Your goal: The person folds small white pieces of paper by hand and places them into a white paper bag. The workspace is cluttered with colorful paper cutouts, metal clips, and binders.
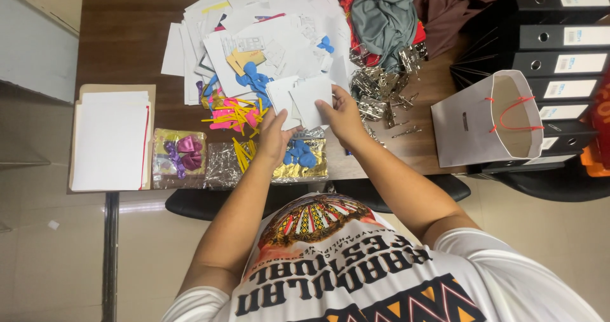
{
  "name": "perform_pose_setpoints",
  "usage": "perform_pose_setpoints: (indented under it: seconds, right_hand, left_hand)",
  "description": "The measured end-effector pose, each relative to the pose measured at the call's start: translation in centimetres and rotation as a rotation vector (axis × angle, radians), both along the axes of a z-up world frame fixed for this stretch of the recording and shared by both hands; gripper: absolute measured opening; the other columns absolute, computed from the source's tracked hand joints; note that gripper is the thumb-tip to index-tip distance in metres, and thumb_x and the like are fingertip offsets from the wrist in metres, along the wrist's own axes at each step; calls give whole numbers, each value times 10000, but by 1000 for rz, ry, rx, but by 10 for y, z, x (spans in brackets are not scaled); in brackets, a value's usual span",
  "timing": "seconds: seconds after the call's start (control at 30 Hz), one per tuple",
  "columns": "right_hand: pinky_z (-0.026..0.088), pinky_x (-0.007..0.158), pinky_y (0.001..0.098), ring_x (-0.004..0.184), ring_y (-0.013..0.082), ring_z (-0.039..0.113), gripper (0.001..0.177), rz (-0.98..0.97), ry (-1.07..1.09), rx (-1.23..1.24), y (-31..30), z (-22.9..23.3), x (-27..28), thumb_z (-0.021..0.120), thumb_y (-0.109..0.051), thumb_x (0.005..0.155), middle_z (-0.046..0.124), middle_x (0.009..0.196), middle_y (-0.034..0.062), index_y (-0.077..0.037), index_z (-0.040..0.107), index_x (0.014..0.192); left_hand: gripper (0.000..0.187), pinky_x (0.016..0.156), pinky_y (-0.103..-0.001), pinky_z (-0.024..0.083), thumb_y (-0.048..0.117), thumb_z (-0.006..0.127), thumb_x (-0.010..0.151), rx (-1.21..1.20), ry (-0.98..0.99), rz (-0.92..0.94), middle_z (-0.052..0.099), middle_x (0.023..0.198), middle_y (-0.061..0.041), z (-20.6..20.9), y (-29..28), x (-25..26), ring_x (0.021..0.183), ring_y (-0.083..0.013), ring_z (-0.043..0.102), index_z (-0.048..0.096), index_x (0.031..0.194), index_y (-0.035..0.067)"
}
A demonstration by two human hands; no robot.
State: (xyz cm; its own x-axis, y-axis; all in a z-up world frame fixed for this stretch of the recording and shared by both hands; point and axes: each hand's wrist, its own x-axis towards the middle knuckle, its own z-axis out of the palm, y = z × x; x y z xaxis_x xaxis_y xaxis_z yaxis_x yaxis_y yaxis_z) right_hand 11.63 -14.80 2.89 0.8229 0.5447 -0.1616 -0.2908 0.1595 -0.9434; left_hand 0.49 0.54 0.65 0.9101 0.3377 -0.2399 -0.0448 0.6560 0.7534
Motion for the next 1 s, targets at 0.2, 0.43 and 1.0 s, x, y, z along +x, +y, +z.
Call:
perform_pose_setpoints:
  seconds: [0.2, 0.43, 1.0]
  right_hand:
    - [580, 808, 247, 943, 106, 697, 293, -5, -158, -37, -2, -9, 7, 649, 4, 967, 743, 1065, 91, 41, 581, 1249]
    - [558, 744, 249, 867, 104, 670, 212, 56, -224, -145, -1, -6, 8, 676, 4, 967, 735, 1005, 80, 26, 670, 1177]
    - [593, 837, 269, 929, 120, 712, 265, -5, 45, 20, -2, -1, -1, 682, 11, 942, 759, 1075, 101, 31, 641, 1203]
  left_hand:
    - [339, 906, -407, 580, 90, 486, 1046, 154, 29, -35, 616, 1322, -117, -5, -3, 3, 1124, -222, 651, 484, 1380, 34]
    - [385, 936, -395, 585, 36, 530, 1036, 186, 5, -53, 614, 1336, -122, -11, -6, 5, 1153, -211, 648, 470, 1416, 22]
    - [383, 923, -438, 577, 35, 504, 1009, 16, 10, -38, 608, 1338, -141, -5, 15, -13, 1169, -250, 638, 480, 1391, 22]
